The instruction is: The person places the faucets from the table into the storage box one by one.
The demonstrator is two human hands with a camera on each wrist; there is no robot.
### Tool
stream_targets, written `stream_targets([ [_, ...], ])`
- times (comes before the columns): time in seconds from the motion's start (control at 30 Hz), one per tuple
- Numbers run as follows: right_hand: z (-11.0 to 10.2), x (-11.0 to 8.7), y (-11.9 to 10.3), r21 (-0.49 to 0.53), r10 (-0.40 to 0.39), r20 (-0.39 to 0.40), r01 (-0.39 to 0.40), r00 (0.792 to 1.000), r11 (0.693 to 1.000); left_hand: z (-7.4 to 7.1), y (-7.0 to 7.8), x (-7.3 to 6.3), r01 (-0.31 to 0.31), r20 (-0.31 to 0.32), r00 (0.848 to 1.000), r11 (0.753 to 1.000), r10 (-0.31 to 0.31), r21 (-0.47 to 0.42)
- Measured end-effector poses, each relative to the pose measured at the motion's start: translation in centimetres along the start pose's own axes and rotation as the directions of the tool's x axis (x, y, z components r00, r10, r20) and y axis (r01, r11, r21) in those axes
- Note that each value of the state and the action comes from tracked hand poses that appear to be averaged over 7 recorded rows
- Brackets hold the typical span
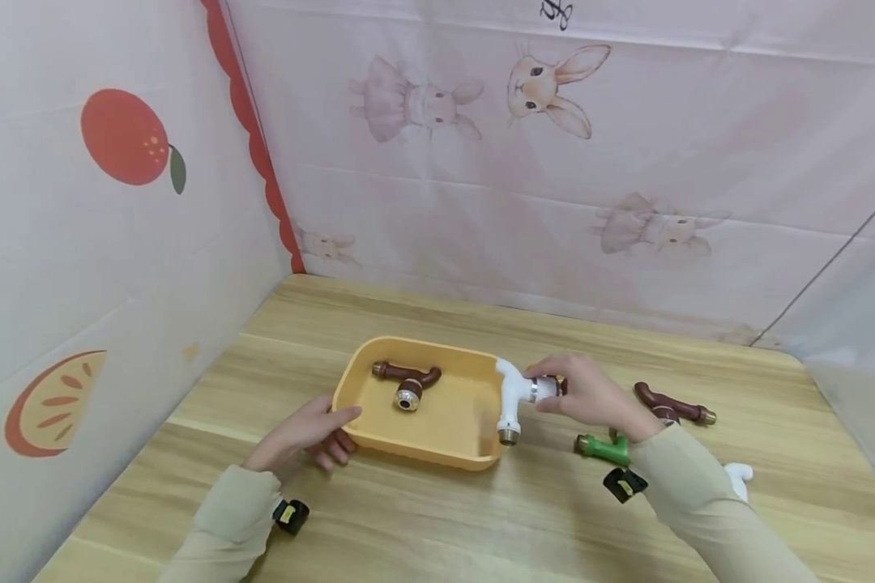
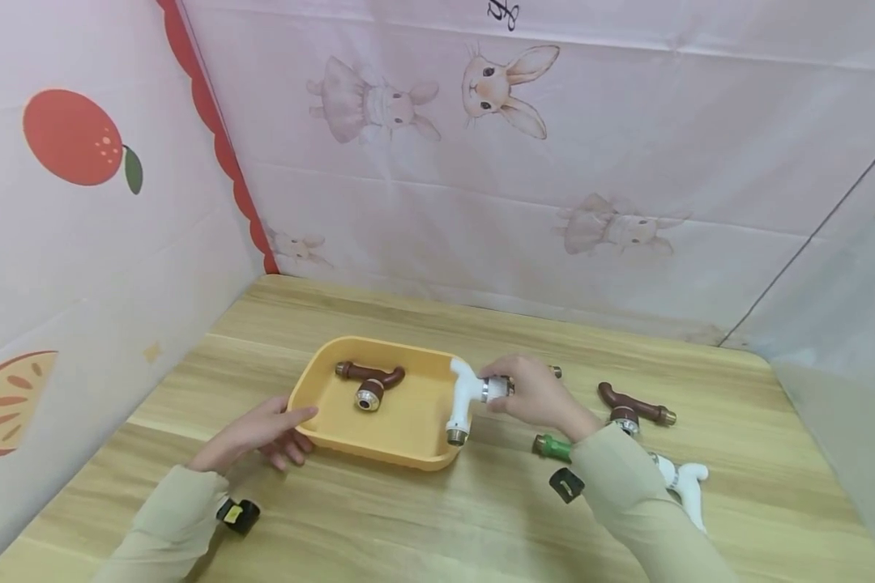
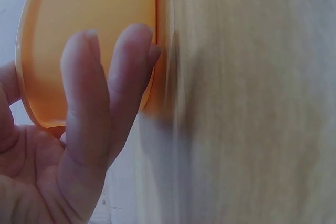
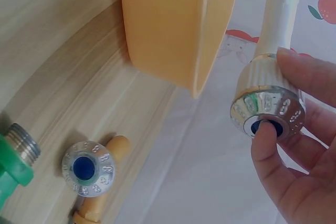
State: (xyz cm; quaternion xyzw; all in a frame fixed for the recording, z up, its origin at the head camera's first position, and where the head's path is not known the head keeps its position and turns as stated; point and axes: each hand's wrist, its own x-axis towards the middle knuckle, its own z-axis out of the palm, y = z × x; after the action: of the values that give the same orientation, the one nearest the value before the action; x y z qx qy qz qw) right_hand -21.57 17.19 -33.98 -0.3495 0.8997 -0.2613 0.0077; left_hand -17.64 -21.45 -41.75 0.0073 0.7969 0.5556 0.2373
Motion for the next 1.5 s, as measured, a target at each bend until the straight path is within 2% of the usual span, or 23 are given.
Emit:
stream_targets([
  [0.47,0.2,1.3,-0.2,-0.026,0.007,-0.003,-0.008,1.0,1.0,0.0,-0.1,0.0,0.007,-0.006,1.0,1.0,-0.007,0.004],
  [1.17,0.5,3.4,-1.3,-0.003,0.002,0.012,-0.002,1.0,1.0,0.0,0.0,0.1,0.006,-0.004,1.0,1.0,-0.006,0.003],
  [1.5,1.1,4.5,-1.4,0.004,-0.003,0.055,0.003,0.998,1.0,0.1,-0.1,0.2,0.008,-0.002,1.0,1.0,-0.008,0.003],
])
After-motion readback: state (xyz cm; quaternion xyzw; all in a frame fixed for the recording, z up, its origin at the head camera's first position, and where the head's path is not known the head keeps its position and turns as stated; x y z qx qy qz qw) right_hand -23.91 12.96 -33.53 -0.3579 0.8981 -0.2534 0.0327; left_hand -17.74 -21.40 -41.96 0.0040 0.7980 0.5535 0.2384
